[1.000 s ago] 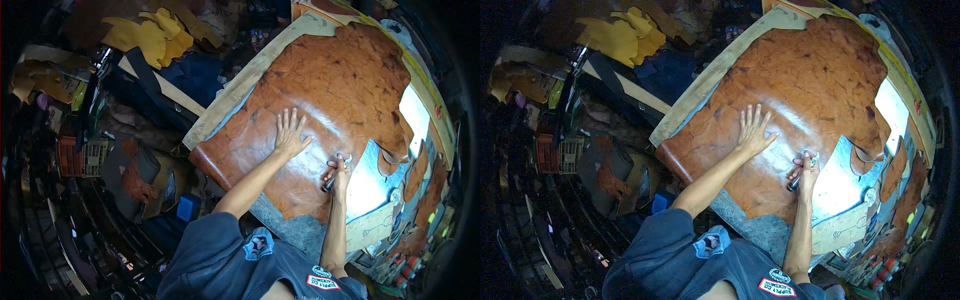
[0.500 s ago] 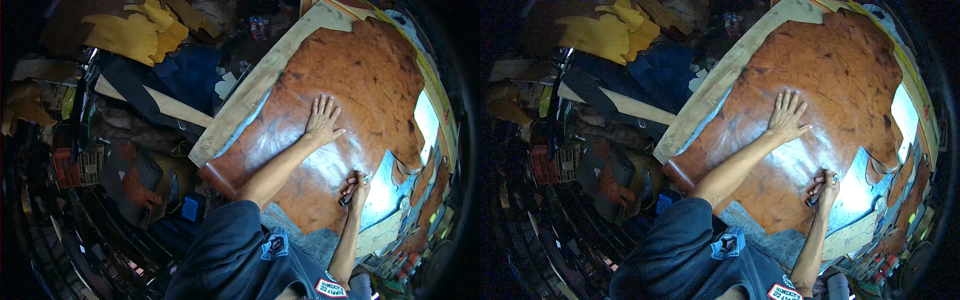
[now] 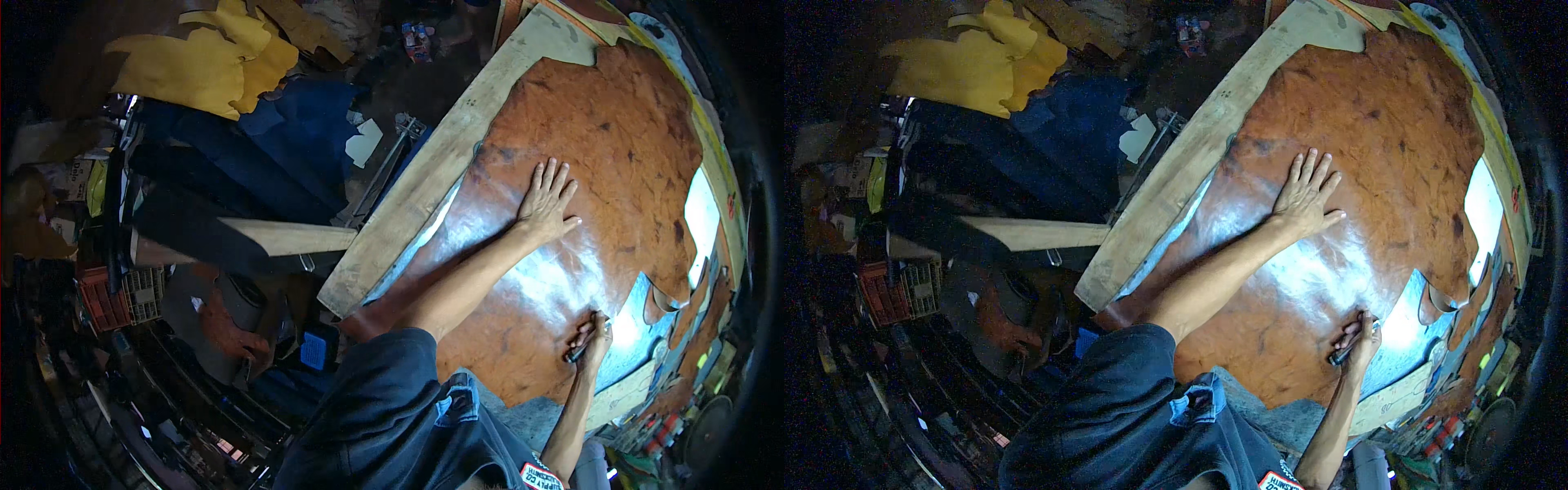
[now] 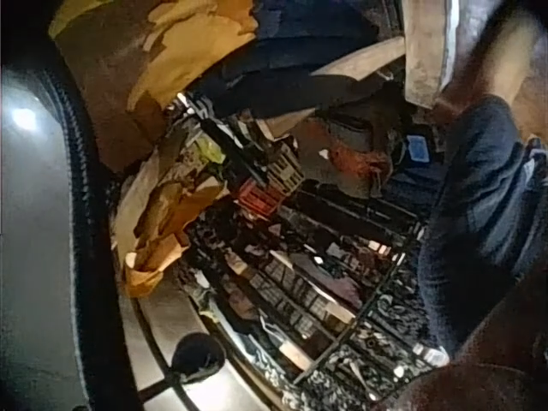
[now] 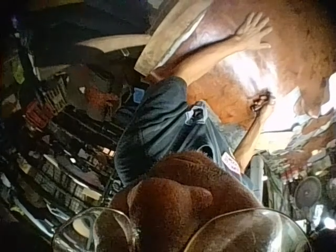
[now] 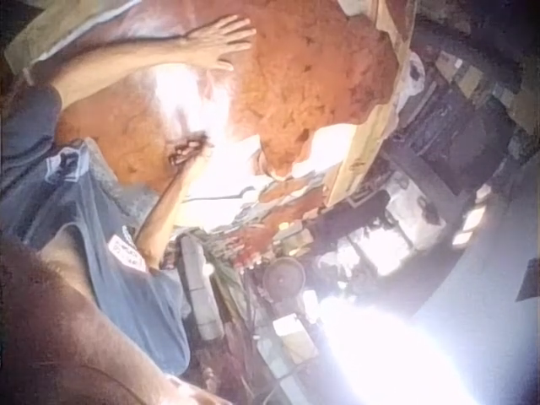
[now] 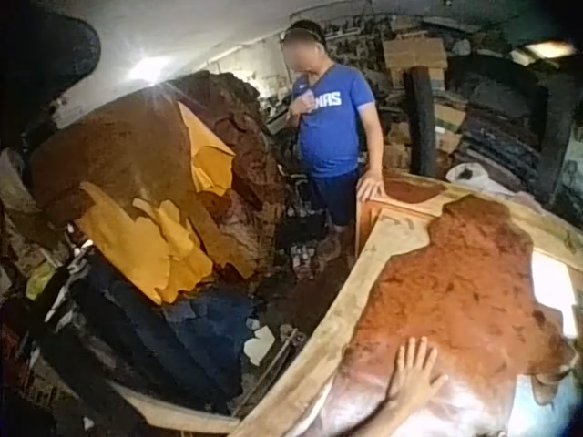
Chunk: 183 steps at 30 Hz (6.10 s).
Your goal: Cutting out specific shoe component shapes from a large sheet of leather using a knife and templates.
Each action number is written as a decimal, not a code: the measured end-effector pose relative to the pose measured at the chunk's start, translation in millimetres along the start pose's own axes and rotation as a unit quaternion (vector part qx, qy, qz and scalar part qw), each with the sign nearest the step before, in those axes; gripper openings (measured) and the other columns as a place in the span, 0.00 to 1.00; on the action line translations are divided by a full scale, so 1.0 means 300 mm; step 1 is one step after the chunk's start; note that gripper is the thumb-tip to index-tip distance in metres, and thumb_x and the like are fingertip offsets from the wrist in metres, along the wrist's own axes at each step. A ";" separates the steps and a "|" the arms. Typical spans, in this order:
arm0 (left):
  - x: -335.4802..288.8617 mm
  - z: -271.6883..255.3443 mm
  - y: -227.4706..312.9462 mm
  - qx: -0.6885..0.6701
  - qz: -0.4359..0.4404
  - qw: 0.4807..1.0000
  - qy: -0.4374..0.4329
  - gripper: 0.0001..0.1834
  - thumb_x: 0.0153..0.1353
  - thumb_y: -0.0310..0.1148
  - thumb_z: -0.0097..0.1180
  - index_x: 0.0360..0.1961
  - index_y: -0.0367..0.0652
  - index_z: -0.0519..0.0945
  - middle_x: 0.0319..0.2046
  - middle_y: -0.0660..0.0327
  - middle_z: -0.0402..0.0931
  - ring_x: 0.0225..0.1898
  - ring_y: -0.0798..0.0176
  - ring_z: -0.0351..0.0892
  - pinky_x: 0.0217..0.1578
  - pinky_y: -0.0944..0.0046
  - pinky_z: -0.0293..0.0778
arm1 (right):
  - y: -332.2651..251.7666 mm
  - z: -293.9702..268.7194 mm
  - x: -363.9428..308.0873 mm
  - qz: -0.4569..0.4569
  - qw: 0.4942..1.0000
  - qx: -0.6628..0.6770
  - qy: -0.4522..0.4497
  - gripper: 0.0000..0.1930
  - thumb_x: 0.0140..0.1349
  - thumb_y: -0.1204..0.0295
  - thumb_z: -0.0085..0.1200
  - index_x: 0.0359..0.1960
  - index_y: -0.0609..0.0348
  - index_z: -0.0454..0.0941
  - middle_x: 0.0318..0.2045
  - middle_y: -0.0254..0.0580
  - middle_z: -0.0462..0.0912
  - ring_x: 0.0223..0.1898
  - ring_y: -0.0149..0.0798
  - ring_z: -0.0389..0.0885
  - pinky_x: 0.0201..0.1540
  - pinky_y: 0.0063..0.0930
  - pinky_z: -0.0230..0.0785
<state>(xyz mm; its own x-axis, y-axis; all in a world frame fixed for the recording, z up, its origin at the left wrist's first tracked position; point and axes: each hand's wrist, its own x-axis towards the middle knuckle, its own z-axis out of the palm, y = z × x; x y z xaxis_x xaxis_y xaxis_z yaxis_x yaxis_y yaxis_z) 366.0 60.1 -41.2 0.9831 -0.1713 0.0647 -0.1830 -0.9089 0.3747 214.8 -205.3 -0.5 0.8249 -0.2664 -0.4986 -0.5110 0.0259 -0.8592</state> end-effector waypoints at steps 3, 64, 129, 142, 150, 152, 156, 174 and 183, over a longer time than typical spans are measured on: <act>0.049 -0.001 -0.021 -0.011 0.001 1.000 0.000 0.44 0.62 0.66 0.40 0.70 0.47 0.58 0.73 0.48 0.42 0.74 0.40 0.32 0.70 0.39 0.27 | -0.001 0.005 0.003 0.006 1.000 -0.009 0.003 0.14 0.70 0.60 0.48 0.35 0.58 0.72 0.14 0.35 0.71 0.07 0.29 0.64 0.07 0.24 0.61; 0.151 0.018 0.024 -0.087 0.054 0.995 0.007 0.36 0.62 0.55 0.49 0.65 0.44 0.66 0.71 0.48 0.47 0.74 0.43 0.37 0.71 0.44 0.31 | 0.024 -0.007 -0.005 -0.031 0.999 0.031 -0.005 0.13 0.69 0.61 0.48 0.34 0.58 0.68 0.11 0.40 0.72 0.05 0.32 0.66 0.05 0.27 0.62; -0.989 -0.014 0.493 -0.124 0.387 0.893 -0.192 0.31 0.61 0.52 0.53 0.61 0.45 0.72 0.67 0.44 0.57 0.70 0.40 0.50 0.69 0.41 0.43 | 0.340 -0.438 -0.580 -0.129 0.874 -0.252 0.395 0.15 0.61 0.63 0.54 0.40 0.65 0.78 0.31 0.54 0.83 0.30 0.55 0.82 0.34 0.42 0.75; -1.096 -0.337 -0.122 0.099 -0.201 0.975 -0.008 0.38 0.61 0.53 0.55 0.64 0.37 0.66 0.63 0.37 0.61 0.64 0.38 0.61 0.61 0.47 0.62 | 0.203 -0.912 -0.382 -0.055 0.847 -0.365 0.383 0.23 0.59 0.56 0.55 0.48 0.62 0.78 0.42 0.60 0.82 0.47 0.60 0.79 0.49 0.46 0.71; -1.068 -0.438 -0.174 0.093 -0.160 0.977 0.103 0.26 0.63 0.46 0.55 0.49 0.32 0.79 0.46 0.38 0.77 0.50 0.38 0.76 0.51 0.50 0.70 | 0.197 -0.423 -0.424 -0.263 0.860 -0.432 0.066 0.18 0.60 0.65 0.54 0.50 0.60 0.74 0.45 0.54 0.80 0.43 0.58 0.81 0.46 0.49 0.74; -1.042 -0.484 -0.145 0.063 -0.211 0.974 0.062 0.24 0.64 0.46 0.54 0.46 0.33 0.80 0.41 0.38 0.79 0.45 0.37 0.77 0.47 0.49 0.71 | 0.196 -0.398 -0.422 -0.263 0.852 -0.450 0.054 0.17 0.60 0.66 0.53 0.48 0.61 0.70 0.46 0.52 0.75 0.39 0.61 0.79 0.41 0.52 0.74; -1.112 -0.523 -0.101 0.038 -0.269 0.962 0.019 0.24 0.65 0.48 0.53 0.41 0.32 0.82 0.37 0.38 0.79 0.42 0.36 0.79 0.41 0.49 0.73 | 0.190 -0.405 -0.424 -0.239 0.848 -0.470 0.046 0.20 0.61 0.68 0.54 0.54 0.59 0.71 0.50 0.50 0.76 0.40 0.57 0.81 0.41 0.48 0.76; -1.094 -0.074 0.243 0.135 -0.073 0.987 0.055 0.33 0.63 0.51 0.53 0.63 0.44 0.67 0.68 0.40 0.52 0.68 0.30 0.48 0.64 0.33 0.48 | 0.209 -0.393 -0.521 -0.242 0.838 -0.487 0.044 0.21 0.57 0.68 0.57 0.52 0.59 0.68 0.45 0.52 0.71 0.33 0.61 0.80 0.33 0.52 0.76; -0.850 -0.025 0.342 0.121 -0.052 0.990 0.045 0.37 0.64 0.55 0.50 0.67 0.43 0.62 0.70 0.41 0.47 0.70 0.31 0.43 0.66 0.34 0.42 | -0.045 -0.558 -0.079 -0.290 0.851 -0.409 0.157 0.20 0.58 0.64 0.52 0.52 0.56 0.75 0.47 0.56 0.80 0.44 0.58 0.81 0.46 0.46 0.74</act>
<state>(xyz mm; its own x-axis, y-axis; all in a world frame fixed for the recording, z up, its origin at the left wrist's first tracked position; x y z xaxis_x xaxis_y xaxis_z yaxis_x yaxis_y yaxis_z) 96.5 13.5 -12.3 0.9911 -0.0478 0.1246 -0.0668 -0.9860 0.1527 161.7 -360.6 42.0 0.9557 -0.2545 0.1476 -0.1441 -0.8422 -0.5196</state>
